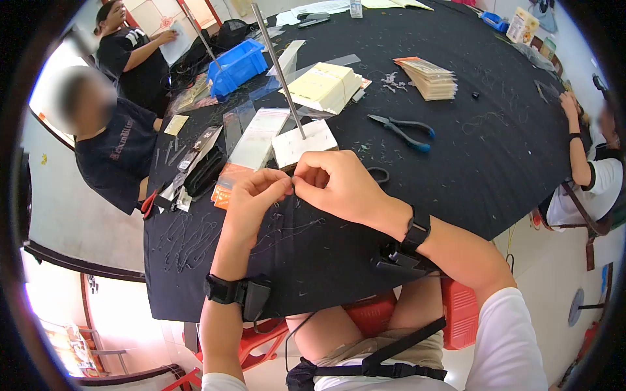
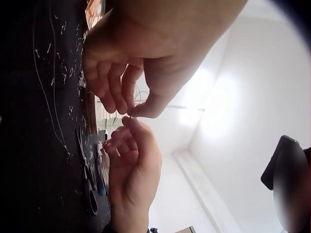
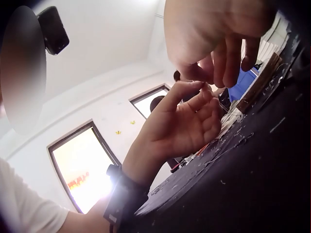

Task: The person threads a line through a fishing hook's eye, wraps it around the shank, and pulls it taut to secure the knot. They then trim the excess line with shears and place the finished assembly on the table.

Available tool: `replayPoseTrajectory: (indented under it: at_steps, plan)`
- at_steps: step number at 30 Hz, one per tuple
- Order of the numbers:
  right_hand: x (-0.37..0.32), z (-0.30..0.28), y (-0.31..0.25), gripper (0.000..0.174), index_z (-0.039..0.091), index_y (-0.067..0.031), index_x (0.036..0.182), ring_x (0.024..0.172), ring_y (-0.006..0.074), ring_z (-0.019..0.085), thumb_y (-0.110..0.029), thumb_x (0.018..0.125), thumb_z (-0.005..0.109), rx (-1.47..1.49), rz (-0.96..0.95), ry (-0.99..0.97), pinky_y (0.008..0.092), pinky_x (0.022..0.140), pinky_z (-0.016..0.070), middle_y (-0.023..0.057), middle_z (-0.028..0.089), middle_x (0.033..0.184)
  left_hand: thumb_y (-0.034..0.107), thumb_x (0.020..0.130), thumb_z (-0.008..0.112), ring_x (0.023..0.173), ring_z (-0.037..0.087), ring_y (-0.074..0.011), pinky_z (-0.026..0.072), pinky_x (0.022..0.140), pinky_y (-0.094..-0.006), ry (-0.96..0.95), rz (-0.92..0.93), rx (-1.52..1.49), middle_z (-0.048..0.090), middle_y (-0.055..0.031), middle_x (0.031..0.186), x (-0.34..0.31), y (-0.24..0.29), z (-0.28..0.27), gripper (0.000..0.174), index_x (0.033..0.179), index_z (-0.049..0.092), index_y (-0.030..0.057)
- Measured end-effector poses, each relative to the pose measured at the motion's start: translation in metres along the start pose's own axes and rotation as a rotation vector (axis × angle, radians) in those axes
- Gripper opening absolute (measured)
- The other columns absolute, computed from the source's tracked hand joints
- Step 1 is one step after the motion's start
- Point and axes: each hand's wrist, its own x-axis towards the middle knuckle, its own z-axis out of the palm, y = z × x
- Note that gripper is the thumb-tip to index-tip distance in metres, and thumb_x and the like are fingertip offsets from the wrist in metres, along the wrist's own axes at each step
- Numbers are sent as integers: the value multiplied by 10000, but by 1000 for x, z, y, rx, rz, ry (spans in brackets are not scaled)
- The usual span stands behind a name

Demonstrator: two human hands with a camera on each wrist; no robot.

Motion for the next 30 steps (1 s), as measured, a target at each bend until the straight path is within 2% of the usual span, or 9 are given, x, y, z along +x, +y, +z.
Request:
replayPoseTrajectory:
  at_steps: [5, 14, 17, 23, 25, 30]
  plan:
    - [1, -1, 2, 80, 584, -10, 736, 527, 40, 509, -71, 787, 591, 61, 53, 21, 199, 482, 393, 18, 585, 605, 79, 803, 621, 792, 570, -90, 437, 742, -211, 4, -28, -74, 624, -39, 818, 0, 4, 1, 118, 881, 627, -10]
    - [0, -1, 2, 97, 592, -13, 759, 544, 10, 478, -91, 814, 574, 183, 112, 38, 179, 481, 364, -19, 566, 613, 139, 835, 592, 788, 571, -101, 421, 723, -220, -6, 1, -121, 618, -41, 808, 1, 1, 1, 156, 904, 618, 2]
    - [0, 0, 4, 96, 595, -13, 770, 546, 7, 469, -94, 817, 575, 216, 123, 66, 176, 482, 357, -27, 559, 617, 138, 864, 562, 800, 582, -117, 449, 725, -226, -7, 2, -118, 605, -50, 836, 1, 1, 0, 154, 929, 595, 2]
    - [1, -1, 1, 111, 602, -18, 793, 555, 13, 483, -114, 834, 564, 278, 177, 63, 173, 488, 362, -22, 566, 628, 108, 838, 596, 814, 580, -115, 440, 723, -225, -11, 37, -104, 611, -49, 870, -1, 4, 3, 170, 966, 596, -4]
    - [1, -1, 1, 117, 603, -19, 800, 558, 15, 489, -119, 839, 558, 309, 201, 53, 174, 489, 366, -19, 569, 630, 56, 802, 633, 841, 584, -112, 444, 765, -225, 9, 30, -155, 632, -48, 861, -1, 6, 5, 162, 952, 614, -3]
    - [0, -1, 1, 124, 609, -19, 807, 556, 21, 498, -132, 842, 570, 334, 203, 26, 179, 491, 375, -13, 575, 633, 75, 793, 665, 856, 583, -104, 448, 778, -226, 14, 37, -146, 638, -53, 888, -1, 5, 4, 180, 947, 623, -9]
